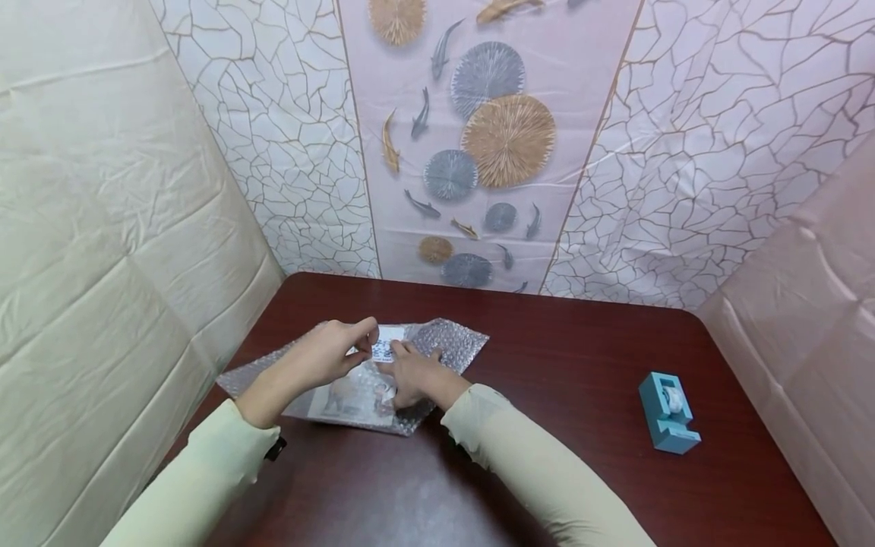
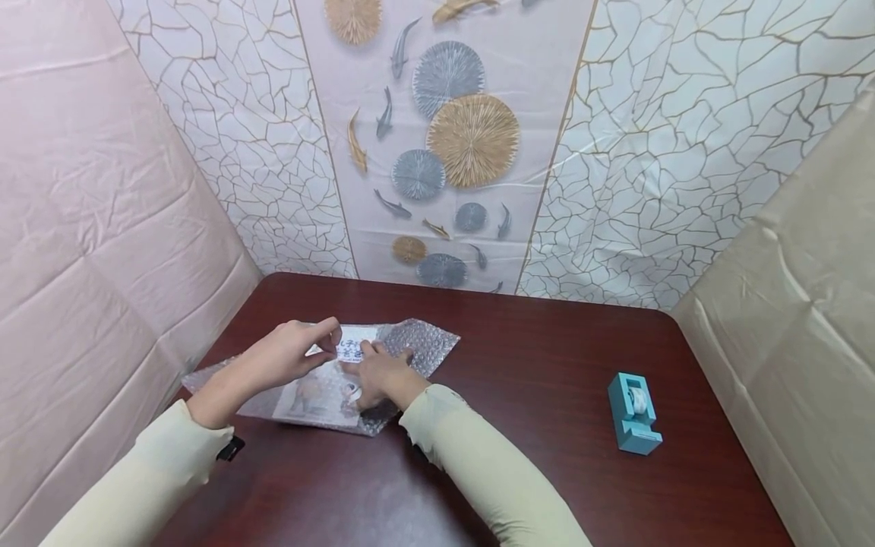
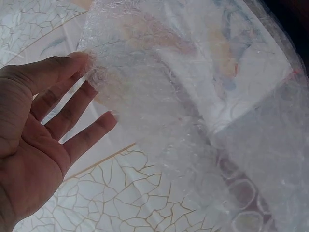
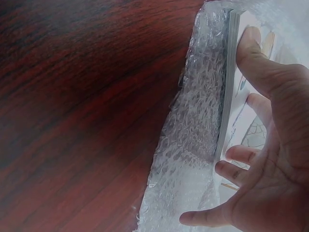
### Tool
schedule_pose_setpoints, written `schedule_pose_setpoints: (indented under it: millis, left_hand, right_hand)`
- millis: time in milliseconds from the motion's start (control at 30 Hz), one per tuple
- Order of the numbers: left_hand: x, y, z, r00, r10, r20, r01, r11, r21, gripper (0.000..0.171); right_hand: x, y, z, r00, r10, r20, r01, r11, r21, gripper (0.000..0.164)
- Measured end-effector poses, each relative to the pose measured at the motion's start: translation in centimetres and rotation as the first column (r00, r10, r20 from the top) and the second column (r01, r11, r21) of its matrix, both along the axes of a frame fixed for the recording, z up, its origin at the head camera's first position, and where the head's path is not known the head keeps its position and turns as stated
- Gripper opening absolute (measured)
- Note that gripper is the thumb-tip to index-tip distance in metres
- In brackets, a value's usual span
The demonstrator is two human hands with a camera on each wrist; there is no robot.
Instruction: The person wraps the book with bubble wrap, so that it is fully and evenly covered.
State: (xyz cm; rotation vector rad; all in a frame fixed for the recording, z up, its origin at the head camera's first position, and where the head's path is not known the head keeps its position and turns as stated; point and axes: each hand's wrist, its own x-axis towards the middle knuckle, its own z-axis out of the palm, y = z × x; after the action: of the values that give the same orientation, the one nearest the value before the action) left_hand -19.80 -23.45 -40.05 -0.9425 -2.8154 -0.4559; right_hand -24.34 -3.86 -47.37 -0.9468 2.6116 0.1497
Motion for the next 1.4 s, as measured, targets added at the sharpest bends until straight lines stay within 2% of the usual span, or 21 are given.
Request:
schedule_pose_setpoints:
  millis: [200,300,333,533,567,633,833,1200,1300,1400]
  left_hand:
    - [-0.5,0.1,-0.5,1.000,0.008,-0.006,-0.008,1.000,0.005,0.031]
    - [-0.7,0.1,-0.8,1.000,0.001,-0.010,0.000,1.000,0.023,0.029]
    - [-0.7,0.2,-1.0,1.000,-0.002,-0.012,0.002,1.000,0.031,0.029]
    - [-1.2,0.5,-2.0,0.999,-0.022,-0.025,0.024,0.996,0.082,0.027]
    - [-1.3,0.6,-2.2,0.999,-0.027,-0.024,0.029,0.996,0.088,0.027]
    - [-1.5,0.7,-2.5,0.999,-0.031,-0.017,0.033,0.995,0.091,0.025]
    - [-2.0,0.8,-3.6,1.000,-0.015,0.018,0.014,0.998,0.069,0.022]
    - [-2.9,0.4,-4.7,0.999,0.001,0.052,-0.003,0.999,0.046,0.022]
    - [-3.1,0.2,-5.0,0.998,0.006,0.061,-0.008,0.999,0.037,0.025]
    - [-3.3,0.2,-5.4,0.998,0.008,0.067,-0.010,0.999,0.030,0.027]
  right_hand:
    - [-0.3,0.2,0.1,1.000,-0.010,0.009,0.011,0.999,-0.034,0.089]
    - [-0.5,0.3,-0.2,1.000,-0.014,0.015,0.015,0.997,-0.070,0.089]
    - [-0.9,0.2,-0.9,1.000,-0.013,0.009,0.014,0.996,-0.084,0.090]
    - [-1.3,0.4,-1.3,1.000,-0.025,0.015,0.027,0.993,-0.112,0.089]
    - [-1.0,0.5,-0.7,0.999,-0.026,0.020,0.028,0.994,-0.108,0.089]
    - [-1.0,0.6,-0.6,1.000,-0.022,0.015,0.024,0.993,-0.113,0.089]
    - [-0.9,0.7,-0.6,1.000,-0.015,0.008,0.015,0.992,-0.125,0.086]
    - [-1.0,1.0,-0.4,1.000,-0.012,0.019,0.014,0.994,-0.109,0.089]
    - [-0.9,1.1,-0.3,0.999,-0.013,0.038,0.017,0.994,-0.107,0.084]
    - [-1.1,1.1,-0.5,0.998,-0.015,0.061,0.022,0.992,-0.125,0.070]
